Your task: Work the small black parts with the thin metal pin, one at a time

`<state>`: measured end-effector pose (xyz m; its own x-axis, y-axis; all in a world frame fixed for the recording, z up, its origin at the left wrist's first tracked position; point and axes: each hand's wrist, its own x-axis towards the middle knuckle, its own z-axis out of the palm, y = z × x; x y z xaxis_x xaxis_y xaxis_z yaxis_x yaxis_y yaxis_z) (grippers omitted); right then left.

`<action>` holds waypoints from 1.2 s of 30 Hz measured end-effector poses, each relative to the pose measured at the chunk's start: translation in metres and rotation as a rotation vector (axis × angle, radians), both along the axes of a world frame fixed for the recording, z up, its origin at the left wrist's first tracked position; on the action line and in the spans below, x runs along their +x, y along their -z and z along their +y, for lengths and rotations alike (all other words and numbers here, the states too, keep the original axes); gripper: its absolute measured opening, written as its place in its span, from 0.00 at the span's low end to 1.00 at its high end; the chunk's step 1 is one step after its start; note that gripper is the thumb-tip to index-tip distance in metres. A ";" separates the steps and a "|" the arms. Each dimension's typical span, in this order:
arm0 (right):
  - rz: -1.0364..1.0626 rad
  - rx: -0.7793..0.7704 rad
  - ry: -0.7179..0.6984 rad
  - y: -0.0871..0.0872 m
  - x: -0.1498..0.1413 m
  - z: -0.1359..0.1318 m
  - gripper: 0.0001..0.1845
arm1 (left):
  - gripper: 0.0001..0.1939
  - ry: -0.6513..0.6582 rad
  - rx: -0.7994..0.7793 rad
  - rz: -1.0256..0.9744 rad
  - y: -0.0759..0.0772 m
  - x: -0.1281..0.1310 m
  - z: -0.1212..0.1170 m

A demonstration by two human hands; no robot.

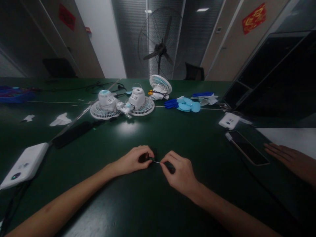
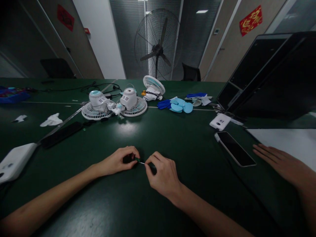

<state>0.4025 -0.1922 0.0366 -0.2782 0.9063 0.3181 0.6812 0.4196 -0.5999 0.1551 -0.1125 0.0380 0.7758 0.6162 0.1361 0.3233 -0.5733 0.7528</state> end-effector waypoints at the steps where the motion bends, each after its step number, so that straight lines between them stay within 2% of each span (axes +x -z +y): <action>1: 0.001 0.002 0.009 0.000 0.001 0.000 0.05 | 0.07 0.003 0.004 0.001 0.000 -0.001 0.001; 15: -0.039 0.015 0.062 0.000 0.000 0.000 0.05 | 0.08 0.022 0.019 0.010 0.000 -0.001 0.001; 27: -0.018 0.011 -0.013 0.001 -0.003 0.000 0.05 | 0.06 0.082 0.058 0.020 -0.007 0.002 0.000; 29: 0.005 0.020 0.003 0.000 -0.004 0.000 0.05 | 0.10 0.061 0.042 0.016 -0.007 0.002 0.000; 33: 0.034 0.022 0.087 -0.001 -0.003 0.002 0.06 | 0.29 0.021 -0.056 -0.012 -0.005 0.000 -0.001; 36: 0.076 0.018 0.122 -0.001 -0.001 0.003 0.07 | 0.32 0.014 -0.084 -0.024 -0.004 -0.001 -0.001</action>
<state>0.4011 -0.1895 0.0373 -0.1411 0.9257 0.3509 0.6805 0.3482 -0.6447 0.1542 -0.1135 0.0417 0.7817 0.6151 0.1029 0.2972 -0.5125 0.8056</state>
